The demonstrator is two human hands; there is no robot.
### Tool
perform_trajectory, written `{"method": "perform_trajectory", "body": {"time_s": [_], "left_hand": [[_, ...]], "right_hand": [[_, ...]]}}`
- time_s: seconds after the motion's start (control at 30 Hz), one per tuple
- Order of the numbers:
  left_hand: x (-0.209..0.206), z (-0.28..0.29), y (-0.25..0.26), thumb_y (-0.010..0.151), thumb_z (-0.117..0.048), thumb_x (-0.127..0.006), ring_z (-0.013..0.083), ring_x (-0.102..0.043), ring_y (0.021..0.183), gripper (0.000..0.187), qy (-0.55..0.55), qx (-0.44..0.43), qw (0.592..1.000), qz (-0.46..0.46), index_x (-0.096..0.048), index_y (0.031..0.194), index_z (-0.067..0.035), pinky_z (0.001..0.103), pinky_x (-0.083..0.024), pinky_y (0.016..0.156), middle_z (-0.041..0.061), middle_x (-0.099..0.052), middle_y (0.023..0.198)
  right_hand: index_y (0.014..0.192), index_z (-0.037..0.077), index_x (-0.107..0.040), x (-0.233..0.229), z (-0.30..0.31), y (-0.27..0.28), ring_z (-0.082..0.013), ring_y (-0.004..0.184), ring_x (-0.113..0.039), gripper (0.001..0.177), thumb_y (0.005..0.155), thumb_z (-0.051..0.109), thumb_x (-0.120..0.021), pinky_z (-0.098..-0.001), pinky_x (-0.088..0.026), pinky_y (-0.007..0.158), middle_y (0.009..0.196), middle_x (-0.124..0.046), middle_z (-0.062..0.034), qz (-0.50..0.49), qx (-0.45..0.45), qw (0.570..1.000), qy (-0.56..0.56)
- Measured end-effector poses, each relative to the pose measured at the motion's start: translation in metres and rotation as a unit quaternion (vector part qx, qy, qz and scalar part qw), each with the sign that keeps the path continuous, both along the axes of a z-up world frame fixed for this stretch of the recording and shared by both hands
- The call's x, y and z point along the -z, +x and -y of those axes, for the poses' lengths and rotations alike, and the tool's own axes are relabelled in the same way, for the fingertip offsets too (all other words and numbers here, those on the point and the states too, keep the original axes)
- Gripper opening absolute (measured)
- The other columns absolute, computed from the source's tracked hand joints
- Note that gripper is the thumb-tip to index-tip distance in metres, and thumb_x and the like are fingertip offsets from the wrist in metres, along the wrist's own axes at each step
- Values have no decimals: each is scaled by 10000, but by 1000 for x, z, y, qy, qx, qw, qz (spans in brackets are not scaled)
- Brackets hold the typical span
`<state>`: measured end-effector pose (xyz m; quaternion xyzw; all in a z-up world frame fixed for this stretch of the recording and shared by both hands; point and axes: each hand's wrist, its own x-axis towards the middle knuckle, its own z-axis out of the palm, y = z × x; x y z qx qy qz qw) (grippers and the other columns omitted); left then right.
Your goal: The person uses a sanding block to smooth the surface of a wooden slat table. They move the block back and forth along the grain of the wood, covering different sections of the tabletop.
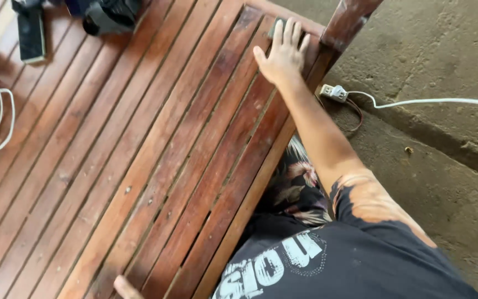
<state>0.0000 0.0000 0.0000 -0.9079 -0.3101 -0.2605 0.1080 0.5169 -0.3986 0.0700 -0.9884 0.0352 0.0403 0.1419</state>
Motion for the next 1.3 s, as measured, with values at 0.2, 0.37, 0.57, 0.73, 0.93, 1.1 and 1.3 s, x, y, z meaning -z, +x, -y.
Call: {"method": "perform_trajectory", "body": {"time_s": [0.2,0.37,0.57,0.73,0.93,1.1,1.3], "left_hand": [[-88,111,200,967,-673,-330,350,123,1576,943,-330,-56,918,-213,42,1654,-145,683,-12,1232,158,124,1717],[-39,130,285,1044,-700,-533,406,-11,1622,1022,-267,126,950,-96,10,1680,-112,641,-111,1289,198,55,1735],[-32,125,298,1054,-543,-614,384,-52,1625,945,-301,137,940,-88,-39,1672,-120,604,-106,1296,196,-6,1737],[-27,118,302,1032,-572,-507,383,-104,1588,795,-285,154,939,-116,-234,1641,-141,656,-99,1227,211,-142,1710],[-28,117,302,1026,-583,-448,362,-75,1588,777,-291,165,928,-163,-248,1648,-162,673,-58,1214,211,-127,1707],[-25,115,298,1020,-613,-416,367,-44,1592,799,-293,159,928,-168,-247,1656,-160,658,-22,1220,221,-118,1712],[-22,109,292,1007,-603,-476,391,-130,1582,789,-267,199,931,-149,-318,1637,-156,658,-86,1216,219,-195,1697]], "right_hand": [[1613,27,-150,-10,-68,-172,-399,1533,-163,835,1030,618,-239,-588,-165,1217,1674,-133,-244,-15,-250,960,-123],[1591,125,-360,34,-40,-265,-334,1548,-267,889,953,743,-383,-632,-211,1187,1663,-340,-111,121,-293,948,-27],[1624,29,-9,-24,21,-93,-355,1572,26,892,1040,669,-221,-566,6,1272,1705,47,-154,-93,-11,994,-56],[1623,78,10,19,39,-66,-345,1593,5,1010,890,772,-14,-524,-11,1309,1724,13,-122,-37,69,995,-60],[1586,-40,-312,26,-16,-246,-486,1505,-271,792,1051,527,-452,-560,-268,1222,1636,-299,-284,135,-113,982,-75],[1577,0,-399,45,0,-227,-517,1453,-356,874,1003,657,-441,-666,-271,1145,1578,-409,-301,148,-206,965,-60],[1649,108,-339,82,30,-103,-397,1549,-158,805,1057,617,-537,-715,-141,1175,1689,-220,-152,116,30,992,35]]}}
